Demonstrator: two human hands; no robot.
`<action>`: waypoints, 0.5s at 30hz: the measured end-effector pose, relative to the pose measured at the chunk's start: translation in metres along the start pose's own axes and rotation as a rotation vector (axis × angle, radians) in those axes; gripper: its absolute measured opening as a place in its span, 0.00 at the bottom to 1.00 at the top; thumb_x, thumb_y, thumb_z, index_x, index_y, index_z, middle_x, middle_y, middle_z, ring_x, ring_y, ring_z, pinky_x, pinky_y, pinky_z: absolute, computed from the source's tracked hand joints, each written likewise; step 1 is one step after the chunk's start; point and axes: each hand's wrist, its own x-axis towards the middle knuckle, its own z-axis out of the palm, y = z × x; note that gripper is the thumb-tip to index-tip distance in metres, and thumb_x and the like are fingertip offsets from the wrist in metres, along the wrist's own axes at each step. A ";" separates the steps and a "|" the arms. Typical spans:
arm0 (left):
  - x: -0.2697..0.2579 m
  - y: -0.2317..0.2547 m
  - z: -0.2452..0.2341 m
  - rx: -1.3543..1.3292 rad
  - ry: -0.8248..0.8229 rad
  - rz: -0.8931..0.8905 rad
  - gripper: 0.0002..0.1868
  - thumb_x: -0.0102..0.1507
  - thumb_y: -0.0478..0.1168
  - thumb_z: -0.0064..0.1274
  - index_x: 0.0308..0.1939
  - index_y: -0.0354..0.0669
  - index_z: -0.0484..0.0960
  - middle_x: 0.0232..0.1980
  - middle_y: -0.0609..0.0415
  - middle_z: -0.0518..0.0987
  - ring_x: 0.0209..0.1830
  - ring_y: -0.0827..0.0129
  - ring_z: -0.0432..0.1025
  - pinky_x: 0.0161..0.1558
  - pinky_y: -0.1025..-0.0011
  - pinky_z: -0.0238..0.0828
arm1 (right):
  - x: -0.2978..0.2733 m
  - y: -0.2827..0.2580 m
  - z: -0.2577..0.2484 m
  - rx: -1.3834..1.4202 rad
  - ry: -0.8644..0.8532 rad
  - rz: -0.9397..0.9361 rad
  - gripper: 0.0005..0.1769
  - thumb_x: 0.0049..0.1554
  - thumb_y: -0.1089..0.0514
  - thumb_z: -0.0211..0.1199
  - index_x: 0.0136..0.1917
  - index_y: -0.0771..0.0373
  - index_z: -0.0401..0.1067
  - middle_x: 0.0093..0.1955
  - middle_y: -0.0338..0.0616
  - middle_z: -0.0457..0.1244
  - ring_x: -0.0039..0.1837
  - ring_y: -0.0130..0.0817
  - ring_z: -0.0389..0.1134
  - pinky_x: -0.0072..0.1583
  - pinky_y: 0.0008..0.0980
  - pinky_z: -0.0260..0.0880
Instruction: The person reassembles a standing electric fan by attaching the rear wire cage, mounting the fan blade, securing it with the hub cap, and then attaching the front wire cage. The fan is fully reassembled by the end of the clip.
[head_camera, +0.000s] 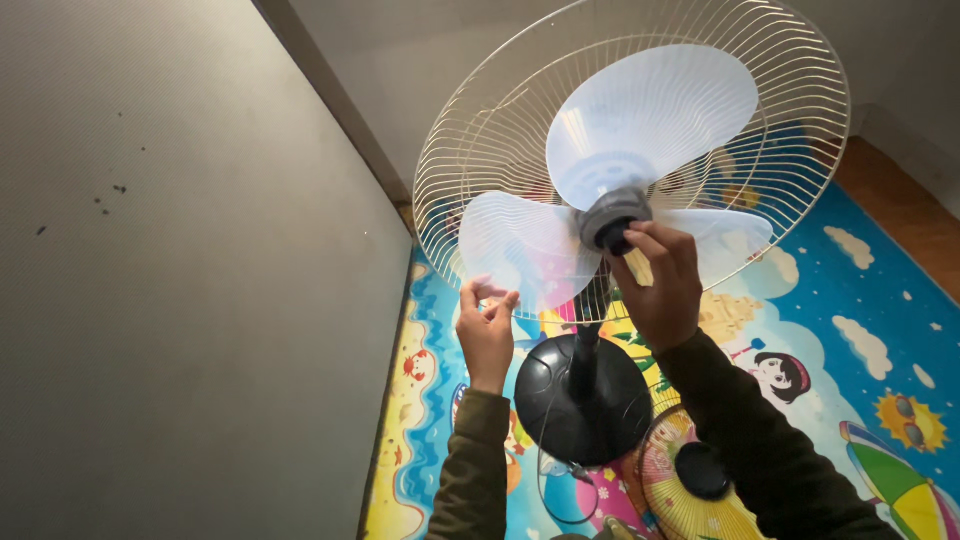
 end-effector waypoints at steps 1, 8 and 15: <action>0.000 0.000 0.000 -0.004 -0.001 -0.007 0.21 0.63 0.32 0.61 0.58 0.33 0.72 0.43 0.51 0.82 0.41 0.67 0.83 0.38 0.76 0.77 | 0.000 0.000 0.000 -0.007 -0.006 -0.013 0.24 0.54 0.67 0.77 0.61 0.64 0.69 0.62 0.49 0.64 0.64 0.50 0.66 0.65 0.43 0.69; -0.001 -0.001 0.000 -0.060 -0.011 0.001 0.21 0.63 0.31 0.60 0.59 0.33 0.71 0.43 0.52 0.81 0.40 0.66 0.83 0.40 0.75 0.78 | -0.003 0.006 0.004 -0.018 -0.055 0.059 0.24 0.54 0.59 0.79 0.57 0.65 0.69 0.51 0.50 0.61 0.51 0.42 0.67 0.51 0.39 0.69; -0.004 0.003 -0.004 -0.039 -0.014 0.009 0.23 0.63 0.31 0.60 0.61 0.33 0.71 0.43 0.51 0.82 0.41 0.66 0.84 0.40 0.74 0.80 | -0.003 0.010 0.007 0.089 -0.069 0.101 0.23 0.57 0.59 0.78 0.56 0.67 0.66 0.54 0.50 0.60 0.51 0.38 0.71 0.49 0.30 0.75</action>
